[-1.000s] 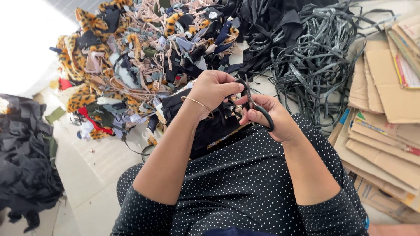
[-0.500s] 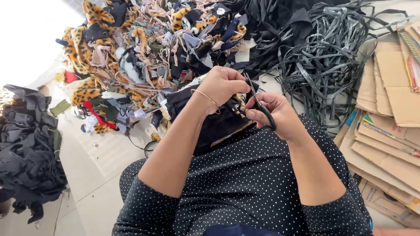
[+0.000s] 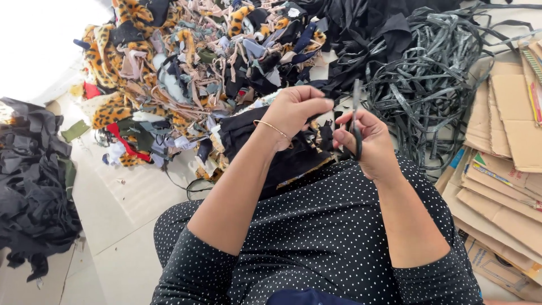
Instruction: The person sits on the floor and uses scissors to cut a piece of black fabric into thin strips. After cutting, the person places a cardboard box on their lap and ties the cut fabric strips around the box to secure it.
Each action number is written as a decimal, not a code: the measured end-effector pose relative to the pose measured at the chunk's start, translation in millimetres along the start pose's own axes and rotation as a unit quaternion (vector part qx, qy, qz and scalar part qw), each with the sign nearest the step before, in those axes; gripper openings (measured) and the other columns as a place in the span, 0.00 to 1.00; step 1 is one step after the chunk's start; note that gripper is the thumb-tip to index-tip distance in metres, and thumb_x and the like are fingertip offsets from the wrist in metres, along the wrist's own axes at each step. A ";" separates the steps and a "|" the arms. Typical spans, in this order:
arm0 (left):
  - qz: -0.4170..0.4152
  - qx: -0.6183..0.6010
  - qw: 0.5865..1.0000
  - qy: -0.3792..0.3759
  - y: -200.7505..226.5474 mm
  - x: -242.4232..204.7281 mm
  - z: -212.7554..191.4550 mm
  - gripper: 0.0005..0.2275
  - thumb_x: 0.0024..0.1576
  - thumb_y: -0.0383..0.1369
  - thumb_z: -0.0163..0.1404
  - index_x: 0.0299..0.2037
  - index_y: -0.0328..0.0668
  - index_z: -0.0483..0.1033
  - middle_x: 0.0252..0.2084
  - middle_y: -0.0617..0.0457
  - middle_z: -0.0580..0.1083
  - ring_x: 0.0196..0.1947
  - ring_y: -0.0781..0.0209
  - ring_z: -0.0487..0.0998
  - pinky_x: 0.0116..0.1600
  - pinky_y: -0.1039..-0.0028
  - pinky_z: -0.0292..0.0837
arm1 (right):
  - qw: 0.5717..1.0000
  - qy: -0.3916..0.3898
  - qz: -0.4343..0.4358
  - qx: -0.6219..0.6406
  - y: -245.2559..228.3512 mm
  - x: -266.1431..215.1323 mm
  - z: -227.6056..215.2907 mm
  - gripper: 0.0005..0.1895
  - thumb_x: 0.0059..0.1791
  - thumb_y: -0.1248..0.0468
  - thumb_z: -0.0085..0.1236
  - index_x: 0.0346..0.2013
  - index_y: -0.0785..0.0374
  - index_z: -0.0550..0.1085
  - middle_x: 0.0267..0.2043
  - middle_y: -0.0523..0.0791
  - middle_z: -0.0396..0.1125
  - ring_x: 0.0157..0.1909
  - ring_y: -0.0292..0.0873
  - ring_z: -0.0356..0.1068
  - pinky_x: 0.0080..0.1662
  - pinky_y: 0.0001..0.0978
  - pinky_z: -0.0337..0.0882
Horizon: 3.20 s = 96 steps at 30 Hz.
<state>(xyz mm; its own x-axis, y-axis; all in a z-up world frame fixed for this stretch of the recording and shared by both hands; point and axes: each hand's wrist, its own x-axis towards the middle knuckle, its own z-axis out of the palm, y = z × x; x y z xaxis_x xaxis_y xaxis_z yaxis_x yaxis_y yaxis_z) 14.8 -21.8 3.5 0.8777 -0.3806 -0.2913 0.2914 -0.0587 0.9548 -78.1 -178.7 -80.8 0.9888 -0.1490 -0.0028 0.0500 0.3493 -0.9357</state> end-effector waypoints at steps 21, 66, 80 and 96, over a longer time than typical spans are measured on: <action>0.043 -0.359 0.862 0.355 -85.7 15.9 -135.7 0.09 0.52 0.38 0.65 0.35 0.55 0.76 0.31 0.58 0.79 0.30 0.64 0.82 0.37 0.77 0.77 | 0.997 -0.002 0.066 0.046 47.2 60.7 19.9 0.20 0.41 0.77 0.71 0.40 0.63 0.70 0.28 0.48 0.73 0.30 0.41 0.78 0.35 0.24 0.79; 0.253 0.399 0.842 0.261 -66.2 -33.4 -71.7 0.09 0.56 0.33 0.54 0.44 0.47 0.81 0.46 0.51 0.72 0.44 0.54 0.70 0.50 0.64 0.57 | 0.869 -0.046 0.156 -0.468 84.0 106.9 -88.8 0.24 0.37 0.77 0.66 0.47 0.63 0.74 0.38 0.44 0.73 0.37 0.39 0.71 0.41 0.31 0.72; 0.204 0.321 0.907 0.178 -59.5 -50.0 -36.1 0.07 0.55 0.33 0.54 0.41 0.48 0.82 0.44 0.55 0.75 0.41 0.58 0.72 0.50 0.69 0.64 | 0.904 -0.088 0.183 -0.376 5.2 95.3 -47.2 0.19 0.38 0.75 0.65 0.41 0.62 0.72 0.28 0.46 0.69 0.26 0.39 0.62 0.29 0.29 0.59; 0.183 0.075 0.977 0.081 -38.6 -52.4 11.4 0.08 0.54 0.30 0.58 0.41 0.36 0.79 0.37 0.58 0.75 0.36 0.67 0.70 0.42 0.80 0.66 | 0.996 0.055 -0.052 -0.042 -83.2 27.8 38.4 0.15 0.47 0.78 0.61 0.42 0.59 0.70 0.35 0.39 0.68 0.33 0.29 0.68 0.39 0.13 0.69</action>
<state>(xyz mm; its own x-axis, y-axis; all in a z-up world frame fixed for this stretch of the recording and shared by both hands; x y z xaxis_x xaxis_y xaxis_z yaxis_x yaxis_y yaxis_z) -46.8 -10.2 -17.4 0.9650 -0.2507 0.0772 -0.1014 -0.0849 0.9912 -49.4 -176.3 10.5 0.9573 -0.2826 0.0616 0.1353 0.2495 -0.9589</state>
